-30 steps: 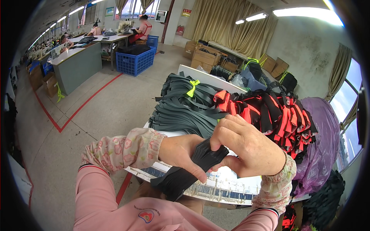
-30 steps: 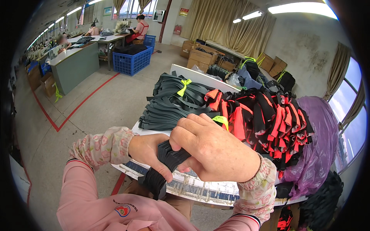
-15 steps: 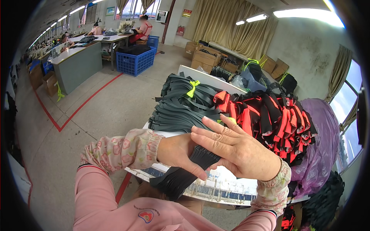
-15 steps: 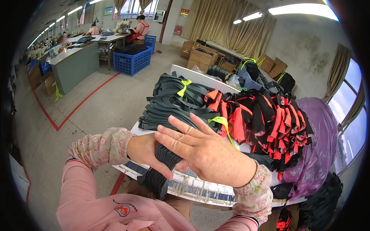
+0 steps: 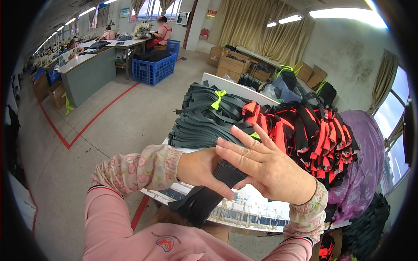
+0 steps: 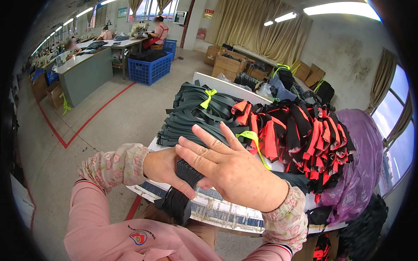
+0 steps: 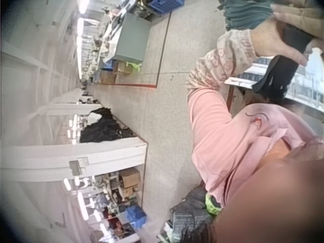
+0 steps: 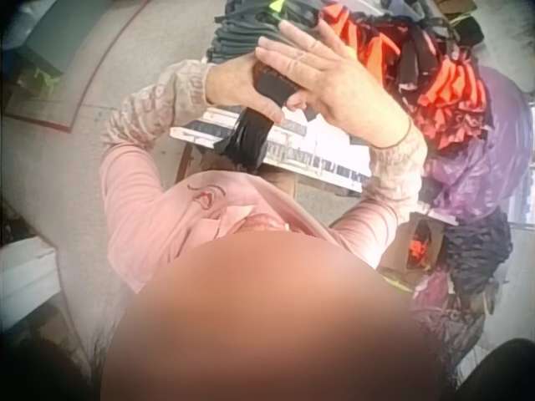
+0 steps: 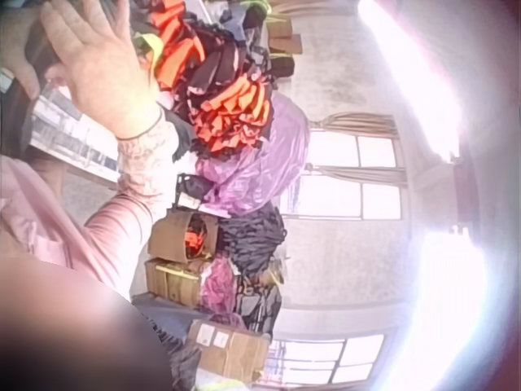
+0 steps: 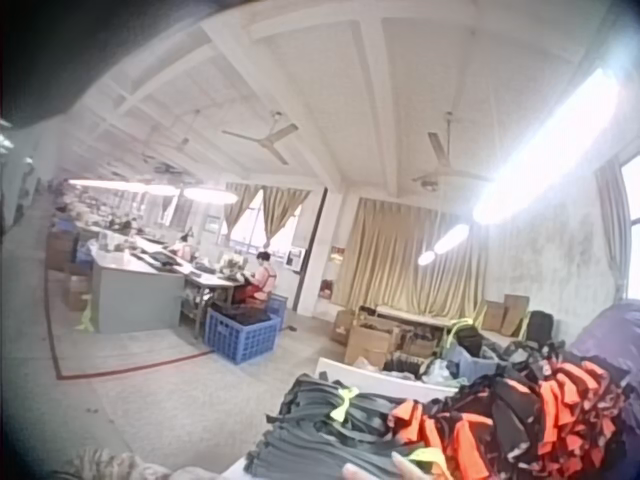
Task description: Organizing and stacking bundles of grey and red material strips at a factory workbench.
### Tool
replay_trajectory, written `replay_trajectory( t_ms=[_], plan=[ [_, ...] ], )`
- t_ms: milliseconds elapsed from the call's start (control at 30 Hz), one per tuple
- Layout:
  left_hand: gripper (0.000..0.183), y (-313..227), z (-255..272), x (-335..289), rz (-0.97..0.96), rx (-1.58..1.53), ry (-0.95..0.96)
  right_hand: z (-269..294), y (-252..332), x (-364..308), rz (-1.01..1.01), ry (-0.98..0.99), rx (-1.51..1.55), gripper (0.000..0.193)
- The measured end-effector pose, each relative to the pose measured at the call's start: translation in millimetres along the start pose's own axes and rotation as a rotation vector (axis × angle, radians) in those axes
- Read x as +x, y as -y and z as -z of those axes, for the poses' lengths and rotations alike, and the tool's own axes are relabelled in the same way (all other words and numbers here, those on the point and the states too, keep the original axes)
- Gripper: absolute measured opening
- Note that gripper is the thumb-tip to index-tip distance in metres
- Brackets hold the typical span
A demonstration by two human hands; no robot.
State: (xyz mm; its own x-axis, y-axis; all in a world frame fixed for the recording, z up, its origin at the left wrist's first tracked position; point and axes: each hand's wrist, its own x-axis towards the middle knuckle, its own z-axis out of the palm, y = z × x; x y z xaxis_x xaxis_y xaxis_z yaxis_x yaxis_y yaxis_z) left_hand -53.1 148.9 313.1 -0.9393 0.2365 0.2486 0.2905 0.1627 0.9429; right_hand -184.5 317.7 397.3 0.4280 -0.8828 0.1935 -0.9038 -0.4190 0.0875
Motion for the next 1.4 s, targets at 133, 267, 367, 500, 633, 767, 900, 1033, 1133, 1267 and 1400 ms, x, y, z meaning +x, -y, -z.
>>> replay_trajectory(
  t_ms=[133,267,367,500,633,767,900,1033,1133,1267,1400],
  plan=[
    [0.054,2,0,2,-0.001,-0.003,-0.007,-1,-1,-1,-0.006,0.015,-0.006,0.081],
    [0.045,3,0,5,-0.049,0.02,-0.013,-2,-2,-3,-0.023,0.016,-0.002,0.085],
    [0.044,4,1,7,-0.046,0.044,0.0,-1,-3,-4,-0.027,0.024,-0.056,0.077],
    [0.042,2,1,7,-0.061,0.076,0.004,0,0,-3,-0.037,0.034,-0.069,0.078],
    [0.049,4,1,7,0.008,-0.03,0.064,0,-1,-3,-0.015,-0.005,-0.08,0.067],
    [0.045,8,-3,5,0.009,-0.106,0.052,5,-3,0,0.049,-0.043,-0.002,0.051],
    [0.046,0,-9,5,-0.087,-0.084,-0.053,1,-12,6,0.069,-0.077,0.031,0.048],
    [0.039,9,-7,8,-0.135,0.01,-0.321,-30,-45,9,0.072,-0.229,0.644,0.082],
    [0.028,3,6,11,-0.111,0.041,-0.317,-97,-53,5,0.05,-0.256,1.457,0.099],
    [0.033,4,18,9,-0.072,0.049,-0.322,-174,-39,2,-0.119,-0.207,1.682,0.101],
    [0.032,4,31,-3,-0.087,-0.109,-0.42,-237,-26,-4,-0.19,-0.04,1.714,0.093]
  ],
)
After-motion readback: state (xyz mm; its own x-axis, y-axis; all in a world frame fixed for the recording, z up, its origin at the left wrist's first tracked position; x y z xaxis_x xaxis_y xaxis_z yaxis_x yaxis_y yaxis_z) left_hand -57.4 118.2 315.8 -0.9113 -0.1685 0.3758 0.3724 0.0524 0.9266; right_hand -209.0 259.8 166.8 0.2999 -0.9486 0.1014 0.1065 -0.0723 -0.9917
